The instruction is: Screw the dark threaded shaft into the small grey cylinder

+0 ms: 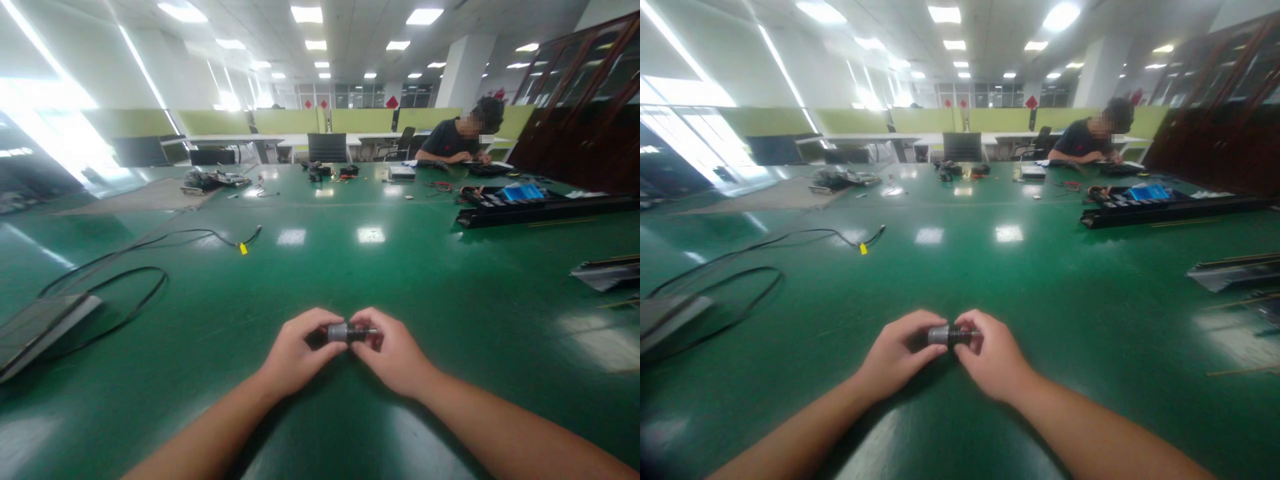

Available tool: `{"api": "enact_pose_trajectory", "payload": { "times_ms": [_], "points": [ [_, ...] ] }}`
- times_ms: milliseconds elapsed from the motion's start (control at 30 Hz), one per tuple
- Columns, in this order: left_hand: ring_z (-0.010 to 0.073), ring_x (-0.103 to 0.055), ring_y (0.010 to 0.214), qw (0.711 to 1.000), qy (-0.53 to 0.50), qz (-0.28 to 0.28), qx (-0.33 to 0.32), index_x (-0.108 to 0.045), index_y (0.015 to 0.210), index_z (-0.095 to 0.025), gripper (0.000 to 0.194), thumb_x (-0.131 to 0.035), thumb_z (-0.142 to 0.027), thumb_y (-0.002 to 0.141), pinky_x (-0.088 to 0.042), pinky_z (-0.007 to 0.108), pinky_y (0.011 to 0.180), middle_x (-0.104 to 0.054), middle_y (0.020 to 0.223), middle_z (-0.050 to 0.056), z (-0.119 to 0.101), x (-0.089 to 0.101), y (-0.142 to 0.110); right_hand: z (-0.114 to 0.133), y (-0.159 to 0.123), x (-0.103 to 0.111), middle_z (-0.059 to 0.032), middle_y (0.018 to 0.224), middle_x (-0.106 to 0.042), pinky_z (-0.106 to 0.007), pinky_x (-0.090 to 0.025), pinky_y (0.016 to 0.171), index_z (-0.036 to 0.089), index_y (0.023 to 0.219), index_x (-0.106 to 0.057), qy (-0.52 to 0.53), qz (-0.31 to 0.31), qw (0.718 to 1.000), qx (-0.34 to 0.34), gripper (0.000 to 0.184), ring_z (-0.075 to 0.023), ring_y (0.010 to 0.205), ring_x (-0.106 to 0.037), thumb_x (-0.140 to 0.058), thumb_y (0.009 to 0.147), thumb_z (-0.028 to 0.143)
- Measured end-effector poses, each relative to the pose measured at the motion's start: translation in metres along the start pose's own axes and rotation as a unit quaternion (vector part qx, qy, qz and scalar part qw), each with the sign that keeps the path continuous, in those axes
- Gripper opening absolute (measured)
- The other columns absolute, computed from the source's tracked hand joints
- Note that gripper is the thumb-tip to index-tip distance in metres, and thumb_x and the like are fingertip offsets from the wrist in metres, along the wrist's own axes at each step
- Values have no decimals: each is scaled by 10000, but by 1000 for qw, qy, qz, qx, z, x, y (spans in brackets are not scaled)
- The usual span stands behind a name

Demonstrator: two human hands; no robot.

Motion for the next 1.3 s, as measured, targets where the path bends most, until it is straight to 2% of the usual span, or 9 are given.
{"api": "enact_pose_trajectory", "payload": {
  "times_ms": [133, 267, 667, 933, 1300],
  "points": [
    [168, -653, 905, 1000, 6, -3, 12, -693, 1053, -216, 255, -734, -310, 820, -497, 280, 832, -714, 993, 36, 4, -1, -1, 2, 1, 1, -23, 895, -722, -270, -493, 707, 201, 975, -711, 12, 4, 1000, 7, 173, -175, 780, -654, -649, 818, 165],
    [173, -647, 896, 998, 23, 18, 53, -692, 1053, -226, 250, -719, -329, 826, -491, 284, 812, -711, 986, 28, 8, -4, 0, 0, 2, 0, -32, 905, -747, -281, -509, 753, 193, 961, -745, 36, 14, 999, 0, 156, -190, 814, -682, -679, 820, 191],
    [158, -616, 875, 986, 25, 122, 111, -656, 1054, -246, 207, -548, -382, 942, -448, 267, 780, -688, 971, -10, 11, -15, -5, 2, 1, 0, -15, 839, -747, -253, -497, 669, 198, 928, -753, 15, 25, 1000, 9, 129, -171, 738, -670, -675, 826, 208],
    [179, -623, 935, 991, 20, 98, 89, -639, 1103, -234, 224, -581, -350, 921, -459, 289, 839, -689, 1030, 14, 10, -17, -6, -3, 1, -1, -36, 847, -737, -271, -510, 692, 175, 900, -714, 39, 25, 999, 1, 126, -182, 746, -670, -701, 777, 201],
    [193, -627, 980, 994, 31, 73, 69, -635, 1132, -228, 257, -604, -343, 905, -482, 321, 886, -687, 1076, 41, 9, -15, -6, 2, 1, -1, -20, 790, -704, -250, -489, 658, 167, 859, -673, 59, 23, 998, 1, 99, -157, 690, -639, -683, 761, 169]
  ]
}}
Point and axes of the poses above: each hand's wrist, its own y-axis towards the middle knuckle, its own x-axis out of the back of the hand, z = x × y, the point moved 7 cm from there along y, towards the middle knuckle
